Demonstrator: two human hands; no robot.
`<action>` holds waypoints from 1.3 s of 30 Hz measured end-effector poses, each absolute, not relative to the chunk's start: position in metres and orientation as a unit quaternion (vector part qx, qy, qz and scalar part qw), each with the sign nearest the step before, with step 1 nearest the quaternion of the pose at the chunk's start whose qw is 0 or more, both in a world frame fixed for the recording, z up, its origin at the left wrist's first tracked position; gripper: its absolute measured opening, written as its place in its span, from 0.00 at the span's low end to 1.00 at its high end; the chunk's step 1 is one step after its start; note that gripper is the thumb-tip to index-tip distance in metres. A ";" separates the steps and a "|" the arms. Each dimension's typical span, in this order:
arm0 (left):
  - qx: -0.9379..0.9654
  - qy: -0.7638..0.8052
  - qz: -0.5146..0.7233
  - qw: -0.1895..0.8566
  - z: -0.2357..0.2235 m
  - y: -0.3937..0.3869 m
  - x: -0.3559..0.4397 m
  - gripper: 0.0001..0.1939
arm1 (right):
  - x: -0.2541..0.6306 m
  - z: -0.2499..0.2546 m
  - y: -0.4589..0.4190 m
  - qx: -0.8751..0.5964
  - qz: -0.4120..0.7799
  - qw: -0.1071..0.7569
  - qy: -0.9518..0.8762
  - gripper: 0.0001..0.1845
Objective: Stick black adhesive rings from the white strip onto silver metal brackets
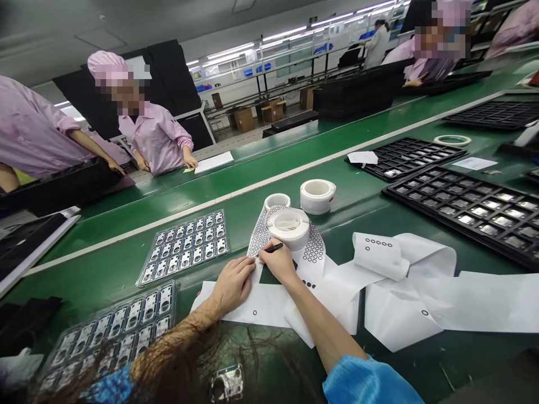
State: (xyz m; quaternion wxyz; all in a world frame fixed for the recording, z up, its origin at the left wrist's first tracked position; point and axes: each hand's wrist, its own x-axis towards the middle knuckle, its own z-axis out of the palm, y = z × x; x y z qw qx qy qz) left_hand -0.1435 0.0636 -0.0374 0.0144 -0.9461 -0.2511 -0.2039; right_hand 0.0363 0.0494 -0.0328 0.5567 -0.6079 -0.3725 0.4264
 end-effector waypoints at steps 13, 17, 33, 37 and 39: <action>-0.946 -0.250 -0.205 0.012 -0.036 0.064 -0.143 0.18 | 0.035 -0.033 0.049 -0.620 0.388 0.563 -0.383 0.06; -0.946 -0.249 -0.206 0.010 -0.037 0.064 -0.143 0.18 | 0.035 -0.031 0.049 -0.626 0.384 0.553 -0.394 0.07; -0.946 -0.254 -0.202 0.011 -0.037 0.064 -0.143 0.18 | 0.035 -0.027 0.047 -0.612 0.415 0.560 -0.374 0.07; -0.946 -0.254 -0.198 0.014 -0.036 0.064 -0.143 0.18 | 0.035 -0.030 0.049 -0.599 0.424 0.574 -0.363 0.06; -0.947 -0.254 -0.197 0.017 -0.035 0.064 -0.142 0.17 | 0.036 -0.031 0.049 -0.594 0.427 0.580 -0.360 0.06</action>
